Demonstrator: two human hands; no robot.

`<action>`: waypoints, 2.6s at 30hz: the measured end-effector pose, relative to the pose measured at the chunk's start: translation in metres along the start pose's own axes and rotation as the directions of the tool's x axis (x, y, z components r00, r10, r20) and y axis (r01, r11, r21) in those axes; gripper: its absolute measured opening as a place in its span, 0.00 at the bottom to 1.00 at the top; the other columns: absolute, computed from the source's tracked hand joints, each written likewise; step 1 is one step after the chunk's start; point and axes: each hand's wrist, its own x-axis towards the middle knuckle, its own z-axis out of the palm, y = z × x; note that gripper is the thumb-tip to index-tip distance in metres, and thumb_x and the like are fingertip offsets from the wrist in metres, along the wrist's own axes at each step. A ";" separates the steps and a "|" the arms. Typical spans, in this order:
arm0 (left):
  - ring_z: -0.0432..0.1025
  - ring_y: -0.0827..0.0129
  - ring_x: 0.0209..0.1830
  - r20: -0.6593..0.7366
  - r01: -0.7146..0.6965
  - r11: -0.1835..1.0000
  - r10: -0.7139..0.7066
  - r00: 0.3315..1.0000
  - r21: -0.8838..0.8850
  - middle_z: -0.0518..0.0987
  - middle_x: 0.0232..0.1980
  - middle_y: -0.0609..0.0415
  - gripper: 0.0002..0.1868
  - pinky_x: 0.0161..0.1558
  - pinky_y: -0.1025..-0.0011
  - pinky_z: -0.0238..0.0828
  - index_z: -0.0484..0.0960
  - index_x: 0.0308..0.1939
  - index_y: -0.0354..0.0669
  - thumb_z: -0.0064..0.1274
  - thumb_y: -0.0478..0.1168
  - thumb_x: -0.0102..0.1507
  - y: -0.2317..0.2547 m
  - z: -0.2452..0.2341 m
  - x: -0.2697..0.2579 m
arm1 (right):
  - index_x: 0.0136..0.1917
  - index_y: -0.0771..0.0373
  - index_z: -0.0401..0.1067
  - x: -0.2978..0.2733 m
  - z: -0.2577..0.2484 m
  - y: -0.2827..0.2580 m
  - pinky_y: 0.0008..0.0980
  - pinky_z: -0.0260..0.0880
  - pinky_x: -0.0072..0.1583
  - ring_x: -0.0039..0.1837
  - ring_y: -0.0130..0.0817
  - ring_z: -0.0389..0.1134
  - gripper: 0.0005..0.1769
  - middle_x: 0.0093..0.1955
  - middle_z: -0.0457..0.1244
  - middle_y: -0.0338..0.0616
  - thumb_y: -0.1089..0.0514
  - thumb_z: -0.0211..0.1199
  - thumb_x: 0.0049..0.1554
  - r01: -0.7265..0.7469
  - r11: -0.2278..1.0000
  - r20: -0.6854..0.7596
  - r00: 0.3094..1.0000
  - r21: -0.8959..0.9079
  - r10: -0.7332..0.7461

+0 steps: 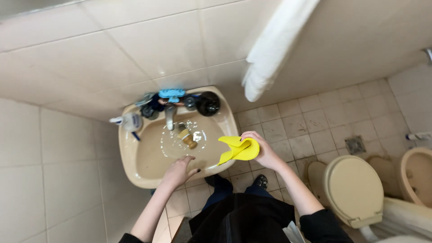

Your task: Cleaning a plastic organizer bin and rearranging toiletries and bathroom supplies inside it.

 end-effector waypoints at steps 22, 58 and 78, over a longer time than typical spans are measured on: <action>0.71 0.73 0.62 0.156 -0.209 0.291 0.855 0.495 -0.933 0.77 0.65 0.54 0.29 0.62 0.72 0.68 0.64 0.75 0.42 0.44 0.33 0.68 0.594 0.099 0.118 | 0.81 0.57 0.53 -0.412 -0.245 0.103 0.47 0.67 0.65 0.76 0.43 0.58 0.39 0.78 0.57 0.50 0.38 0.49 0.62 0.561 0.364 -0.630 0.408 0.744 0.661; 0.77 0.65 0.59 0.720 -0.704 0.316 0.571 -0.395 -0.636 0.76 0.63 0.47 0.37 0.57 0.66 0.77 0.63 0.69 0.40 0.64 0.42 0.60 0.925 0.240 0.031 | 0.58 0.58 0.76 -0.526 -0.248 0.013 0.34 0.75 0.60 0.57 0.37 0.73 0.23 0.54 0.66 0.41 0.62 0.70 0.47 -0.491 0.621 -0.736 -0.640 0.611 0.220; 0.76 0.56 0.56 0.426 -0.690 -0.276 0.618 -0.661 -0.669 0.82 0.53 0.53 0.22 0.57 0.61 0.70 0.80 0.55 0.44 0.65 0.41 0.58 0.981 0.358 -0.127 | 0.65 0.57 0.72 -0.728 -0.233 -0.008 0.36 0.77 0.56 0.59 0.42 0.73 0.26 0.64 0.66 0.45 0.69 0.71 0.55 -0.573 0.411 -0.593 -0.800 0.709 -0.092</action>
